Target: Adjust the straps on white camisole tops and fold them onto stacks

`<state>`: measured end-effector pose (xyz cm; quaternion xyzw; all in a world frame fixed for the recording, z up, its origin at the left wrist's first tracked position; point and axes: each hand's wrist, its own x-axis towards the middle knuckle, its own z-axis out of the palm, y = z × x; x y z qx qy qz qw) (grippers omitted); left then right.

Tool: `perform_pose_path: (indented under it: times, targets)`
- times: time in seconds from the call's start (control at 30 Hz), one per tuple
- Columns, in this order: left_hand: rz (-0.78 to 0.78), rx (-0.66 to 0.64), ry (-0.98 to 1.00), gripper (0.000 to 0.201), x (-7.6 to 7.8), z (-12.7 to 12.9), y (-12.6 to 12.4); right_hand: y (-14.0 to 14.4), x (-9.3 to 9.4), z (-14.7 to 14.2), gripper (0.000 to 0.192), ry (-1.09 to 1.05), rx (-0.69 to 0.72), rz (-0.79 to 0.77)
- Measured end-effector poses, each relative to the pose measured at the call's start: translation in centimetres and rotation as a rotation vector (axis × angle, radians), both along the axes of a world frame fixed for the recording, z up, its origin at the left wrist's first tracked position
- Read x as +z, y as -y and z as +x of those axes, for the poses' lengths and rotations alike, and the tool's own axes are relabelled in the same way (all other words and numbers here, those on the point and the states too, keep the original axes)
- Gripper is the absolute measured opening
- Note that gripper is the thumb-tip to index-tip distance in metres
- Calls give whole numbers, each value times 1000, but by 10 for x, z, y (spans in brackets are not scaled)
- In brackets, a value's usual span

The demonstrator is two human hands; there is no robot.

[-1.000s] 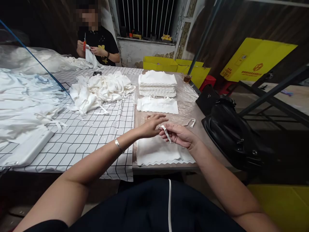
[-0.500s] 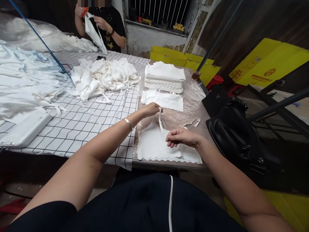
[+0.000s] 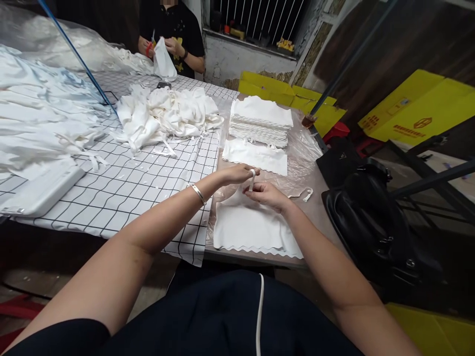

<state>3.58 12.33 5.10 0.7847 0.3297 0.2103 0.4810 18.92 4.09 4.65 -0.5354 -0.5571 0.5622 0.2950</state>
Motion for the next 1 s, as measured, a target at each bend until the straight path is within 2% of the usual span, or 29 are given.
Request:
perform_pose_path:
  times: [0.1,0.2,0.27,0.33,0.4,0.47,0.6,0.83,1.0]
  targets:
    - [-112,25,-5,44,0,-1,-6,5,-2,6,40,77,92,-79]
    - [-125,74,-113,41,3,-3,-10,11,-5,14,39,89,168,-177]
    - [-45,98,-319,34,8,-6,-5,14,-6,18,37,49,115,-236]
    - [121,157,-521,32,9,-12,9,14,-6,20,36,-23,-7,-278]
    - [268,195,-597,27,5,-19,32,11,-7,22,33,-102,-130,-291]
    - [333,176,-579,18,-5,-23,58,7,-9,21,29,-166,-222,-275]
    - [352,214,-561,21,-29,-25,93,3,-15,14,27,-239,-297,-214]
    - [199,236,-452,15,-41,-27,90,11,-21,-2,38,-136,-235,-139]
    - [160,303,-355,17,-48,-27,94,16,-30,-9,38,62,-141,54]
